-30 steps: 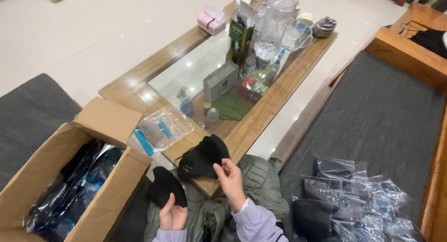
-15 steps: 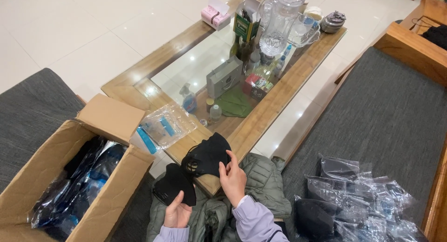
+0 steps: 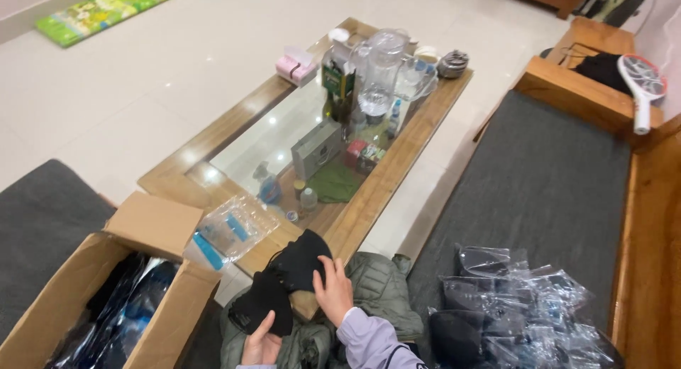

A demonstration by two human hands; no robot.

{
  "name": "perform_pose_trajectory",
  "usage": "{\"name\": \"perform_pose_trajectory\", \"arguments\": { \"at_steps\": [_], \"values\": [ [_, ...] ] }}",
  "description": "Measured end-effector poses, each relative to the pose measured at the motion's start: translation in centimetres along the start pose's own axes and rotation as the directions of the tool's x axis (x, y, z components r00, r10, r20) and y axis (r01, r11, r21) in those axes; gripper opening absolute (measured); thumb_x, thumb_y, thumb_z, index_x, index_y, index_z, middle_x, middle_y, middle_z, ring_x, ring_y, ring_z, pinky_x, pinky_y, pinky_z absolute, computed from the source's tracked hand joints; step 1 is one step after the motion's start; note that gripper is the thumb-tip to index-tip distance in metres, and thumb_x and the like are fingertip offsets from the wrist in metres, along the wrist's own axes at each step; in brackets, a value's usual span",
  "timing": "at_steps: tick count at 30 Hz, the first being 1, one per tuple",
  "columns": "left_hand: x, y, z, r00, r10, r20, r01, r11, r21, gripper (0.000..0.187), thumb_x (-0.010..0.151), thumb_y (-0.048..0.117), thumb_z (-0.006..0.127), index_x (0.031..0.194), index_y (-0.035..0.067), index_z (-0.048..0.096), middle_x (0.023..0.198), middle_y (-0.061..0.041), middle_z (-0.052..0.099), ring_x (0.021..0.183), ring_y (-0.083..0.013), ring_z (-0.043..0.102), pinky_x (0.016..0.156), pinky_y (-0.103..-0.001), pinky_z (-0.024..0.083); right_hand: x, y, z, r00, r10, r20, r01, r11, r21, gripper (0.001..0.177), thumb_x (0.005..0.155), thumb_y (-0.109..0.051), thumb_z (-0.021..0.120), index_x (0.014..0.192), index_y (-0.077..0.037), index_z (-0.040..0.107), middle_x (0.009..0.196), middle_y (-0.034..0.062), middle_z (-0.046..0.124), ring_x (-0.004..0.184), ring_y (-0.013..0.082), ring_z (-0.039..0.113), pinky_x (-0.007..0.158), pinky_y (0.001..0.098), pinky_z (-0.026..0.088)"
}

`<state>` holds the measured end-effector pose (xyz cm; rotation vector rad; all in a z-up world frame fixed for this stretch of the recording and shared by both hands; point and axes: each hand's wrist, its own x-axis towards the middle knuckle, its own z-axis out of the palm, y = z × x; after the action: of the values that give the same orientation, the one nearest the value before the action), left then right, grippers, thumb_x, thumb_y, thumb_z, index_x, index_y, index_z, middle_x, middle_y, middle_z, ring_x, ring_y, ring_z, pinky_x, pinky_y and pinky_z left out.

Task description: The person is inspecting black face masks by rubbing the fabric and then carefully placing each mask into an individual plastic bag.

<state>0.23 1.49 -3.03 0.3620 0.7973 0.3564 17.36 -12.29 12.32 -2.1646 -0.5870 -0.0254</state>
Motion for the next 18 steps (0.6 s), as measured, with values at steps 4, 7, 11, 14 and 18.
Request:
{"name": "perform_pose_trajectory", "arguments": {
  "at_steps": [4, 7, 11, 14, 18],
  "values": [
    [-3.0, 1.5, 5.1, 0.994, 0.016, 0.109, -0.012, 0.999, -0.044, 0.039, 0.096, 0.002, 0.056, 0.135, -0.001, 0.061, 0.131, -0.018, 0.066, 0.116, -0.0313, 0.063, 0.101, -0.049, 0.048, 0.2, 0.4, 0.0, 1.0, 0.007, 0.009, -0.007, 1.0, 0.023, 0.038, 0.091, -0.02, 0.065, 0.128, -0.015, 0.058, 0.105, 0.0097, 0.059, 0.073, 0.0352, 0.067, 0.065, 0.046, 0.054],
    [-2.7, 1.5, 5.8, 0.998, 0.041, -0.041, -0.04, 0.999, 0.005, 0.035, 0.092, -0.002, 0.063, 0.127, -0.004, 0.064, 0.127, -0.02, 0.068, 0.113, -0.0299, 0.065, 0.098, -0.042, 0.049, 0.6, 0.5, -0.1, 0.999, 0.041, 0.026, -0.043, 0.995, 0.086, 0.038, 0.09, -0.019, 0.065, 0.127, -0.014, 0.06, 0.109, 0.0088, 0.062, 0.082, 0.0321, 0.07, 0.072, 0.0416, 0.057],
    [-3.6, 1.4, 7.0, 0.994, 0.068, -0.086, -0.061, 0.994, 0.089, 0.035, 0.09, -0.003, 0.067, 0.126, -0.006, 0.065, 0.123, -0.022, 0.07, 0.108, -0.0324, 0.067, 0.091, -0.041, 0.051, 1.1, -0.5, -1.0, 0.981, 0.155, 0.12, -0.17, 0.978, 0.122, 0.033, 0.092, -0.024, 0.066, 0.124, -0.017, 0.064, 0.104, 0.0046, 0.057, 0.086, 0.023, 0.066, 0.075, 0.0365, 0.056],
    [-3.4, 1.3, 7.7, 0.994, 0.105, -0.002, -0.104, 0.989, 0.106, 0.049, 0.089, -0.008, 0.064, 0.138, -0.003, 0.061, 0.13, -0.021, 0.067, 0.113, -0.0346, 0.065, 0.095, -0.043, 0.05, 1.8, -2.4, -1.7, 0.979, 0.155, 0.132, -0.183, 0.954, 0.238, 0.026, 0.094, -0.027, 0.065, 0.116, -0.016, 0.07, 0.096, 0.0018, 0.057, 0.072, 0.0158, 0.06, 0.065, 0.0295, 0.052],
    [-3.9, 1.4, 8.6, 0.995, 0.093, 0.026, -0.096, 0.977, 0.193, 0.06, 0.085, -0.018, 0.064, 0.143, -0.003, 0.058, 0.135, -0.023, 0.066, 0.118, -0.0363, 0.062, 0.1, -0.046, 0.047, 1.6, -5.1, -2.8, 0.956, 0.054, 0.288, -0.133, 0.956, 0.263, 0.032, 0.094, -0.031, 0.065, 0.121, -0.014, 0.069, 0.107, 0.0021, 0.05, 0.071, 0.0137, 0.053, 0.065, 0.027, 0.048]
  ]
}}
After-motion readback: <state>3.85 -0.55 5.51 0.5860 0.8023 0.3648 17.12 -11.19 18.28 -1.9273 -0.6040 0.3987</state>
